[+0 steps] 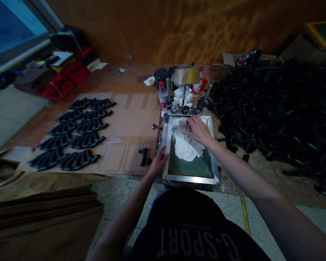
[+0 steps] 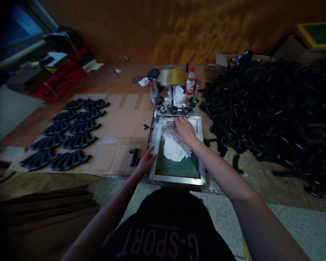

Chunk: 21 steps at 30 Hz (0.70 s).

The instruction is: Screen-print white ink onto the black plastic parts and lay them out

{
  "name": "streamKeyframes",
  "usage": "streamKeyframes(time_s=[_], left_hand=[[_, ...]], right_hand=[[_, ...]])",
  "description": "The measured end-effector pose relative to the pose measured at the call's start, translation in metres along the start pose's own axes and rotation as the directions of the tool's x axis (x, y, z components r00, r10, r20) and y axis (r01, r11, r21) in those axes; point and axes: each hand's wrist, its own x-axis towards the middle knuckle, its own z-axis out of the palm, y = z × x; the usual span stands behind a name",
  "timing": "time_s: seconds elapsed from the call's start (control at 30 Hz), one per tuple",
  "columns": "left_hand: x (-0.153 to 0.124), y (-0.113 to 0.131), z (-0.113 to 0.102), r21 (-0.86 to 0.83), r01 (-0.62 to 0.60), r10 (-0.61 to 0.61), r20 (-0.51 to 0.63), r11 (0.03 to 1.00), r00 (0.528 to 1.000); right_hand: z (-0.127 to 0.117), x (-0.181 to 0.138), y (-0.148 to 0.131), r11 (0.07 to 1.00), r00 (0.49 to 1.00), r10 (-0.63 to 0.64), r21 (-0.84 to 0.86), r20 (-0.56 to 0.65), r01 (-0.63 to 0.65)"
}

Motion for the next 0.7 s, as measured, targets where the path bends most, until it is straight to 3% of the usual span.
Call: streamKeyframes(time_s=[0.1, 0.2, 0.27, 0.33, 0.37, 0.53, 0.6, 0.7], left_hand=[[0.002, -0.004, -0.001, -0.005, -0.018, 0.018, 0.005, 1.0, 1.0], [0.0, -0.006, 0.0, -0.011, -0.03, 0.03, -0.003, 0.999, 1.0], [0.0, -0.008, 0.001, -0.016, -0.023, 0.023, -0.005, 1.0, 1.0], [0.0, -0.009, 0.001, -0.016, -0.014, 0.014, -0.008, 1.0, 1.0], [0.0, -0.009, 0.002, -0.015, -0.013, 0.013, -0.011, 1.0, 1.0], [-0.002, -0.003, 0.0, -0.007, -0.013, 0.012, -0.007, 1.0, 1.0], [-0.003, 0.0, -0.001, -0.003, -0.001, 0.001, -0.004, 1.0, 1.0], [-0.004, 0.003, -0.001, 0.002, 0.0, 0.0, 0.001, 1.0, 1.0]], right_hand=[[0.014, -0.011, -0.022, 0.998, 0.974, -0.053, -0.023, 0.22, 0.059], [0.017, -0.051, -0.023, 0.96, 0.924, -0.273, 0.008, 0.267, 0.281], [0.011, -0.072, -0.019, 0.898, 0.853, -0.437, 0.077, 0.284, 0.434], [0.003, -0.077, -0.015, 0.856, 0.8, -0.516, 0.151, 0.307, 0.494], [0.0, -0.075, -0.015, 0.857, 0.8, -0.515, 0.176, 0.309, 0.484], [0.014, -0.07, -0.021, 0.918, 0.91, -0.386, 0.157, 0.15, 0.364], [0.023, -0.083, -0.021, 0.896, 0.897, -0.432, 0.162, 0.1, 0.413], [0.026, -0.096, -0.017, 0.87, 0.872, -0.475, 0.211, 0.12, 0.445]])
